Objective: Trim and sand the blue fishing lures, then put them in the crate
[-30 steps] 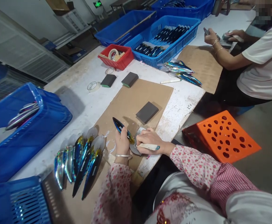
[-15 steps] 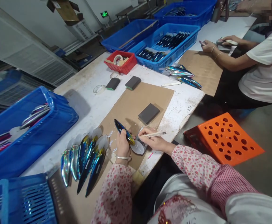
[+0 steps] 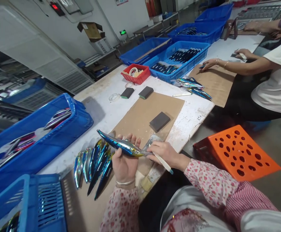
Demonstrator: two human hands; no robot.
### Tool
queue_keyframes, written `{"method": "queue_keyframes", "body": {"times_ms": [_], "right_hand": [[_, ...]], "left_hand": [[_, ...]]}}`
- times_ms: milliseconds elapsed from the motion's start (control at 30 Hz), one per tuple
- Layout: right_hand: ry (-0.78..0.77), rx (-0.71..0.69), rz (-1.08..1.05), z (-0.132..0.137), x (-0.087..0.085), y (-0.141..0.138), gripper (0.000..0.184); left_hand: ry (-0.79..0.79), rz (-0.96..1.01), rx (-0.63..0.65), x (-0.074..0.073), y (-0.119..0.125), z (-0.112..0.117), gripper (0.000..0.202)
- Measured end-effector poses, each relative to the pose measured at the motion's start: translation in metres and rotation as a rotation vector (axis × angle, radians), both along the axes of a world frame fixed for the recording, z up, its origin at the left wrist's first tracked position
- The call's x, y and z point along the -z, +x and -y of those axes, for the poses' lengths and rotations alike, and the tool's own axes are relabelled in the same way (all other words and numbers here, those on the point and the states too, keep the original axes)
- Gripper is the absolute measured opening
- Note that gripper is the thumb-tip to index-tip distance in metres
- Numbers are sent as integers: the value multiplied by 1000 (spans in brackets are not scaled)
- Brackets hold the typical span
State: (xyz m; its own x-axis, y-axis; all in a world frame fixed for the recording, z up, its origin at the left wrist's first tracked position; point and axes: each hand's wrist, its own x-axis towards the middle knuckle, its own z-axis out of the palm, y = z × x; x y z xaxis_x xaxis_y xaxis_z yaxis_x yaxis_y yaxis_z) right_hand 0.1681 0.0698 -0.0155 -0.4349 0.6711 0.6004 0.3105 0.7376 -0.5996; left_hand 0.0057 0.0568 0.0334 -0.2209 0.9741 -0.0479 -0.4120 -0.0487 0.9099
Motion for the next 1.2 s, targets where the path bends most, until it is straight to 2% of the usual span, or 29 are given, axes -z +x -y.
{"method": "queue_keyframes", "body": {"times_ms": [100, 200, 267, 333, 367, 400, 433, 500, 567, 633, 767, 867, 1000, 1100, 1200], "right_hand": [[160, 135, 151, 2, -1, 5, 18], [264, 160, 240, 1, 0, 12, 19], [298, 152, 257, -1, 2, 15, 19], [312, 142, 252, -3, 5, 17, 19], [318, 138, 250, -3, 6, 18, 19], [325, 137, 252, -4, 7, 19, 20], [335, 137, 258, -5, 7, 19, 21], [356, 149, 273, -6, 7, 21, 23], [363, 149, 283, -8, 8, 23, 24], [355, 122, 290, -9, 10, 25, 24], [319, 98, 285, -15, 16, 28, 23], [218, 157, 224, -22, 15, 32, 19], [38, 268, -29, -29, 5, 37, 24], [-38, 212, -136, -28, -3, 33, 26], [-49, 137, -134, -25, -2, 23, 20]], "left_hand": [[-31, -97, -18, 2, -7, 5, 53], [-65, -207, -220, 5, -19, 9, 69], [-54, -444, -456, 2, -29, 13, 83], [17, -860, -603, -4, -38, 18, 95], [80, -1098, -583, -8, -42, 21, 95], [150, -1327, -490, -13, -44, 23, 90], [219, -1524, -350, -17, -46, 25, 80], [306, -1794, -66, -24, -45, 27, 57], [307, -1949, 76, -27, -42, 26, 43], [248, -2045, 196, -26, -38, 22, 39], [71, -2063, 514, -20, -29, 10, 41], [-13, -2020, 538, -17, -22, 4, 42], [-115, -2060, 407, -17, -10, -1, 45], [-104, -2094, 411, -14, -3, -4, 45], [-78, -2093, 446, -7, 1, -7, 44]]}}
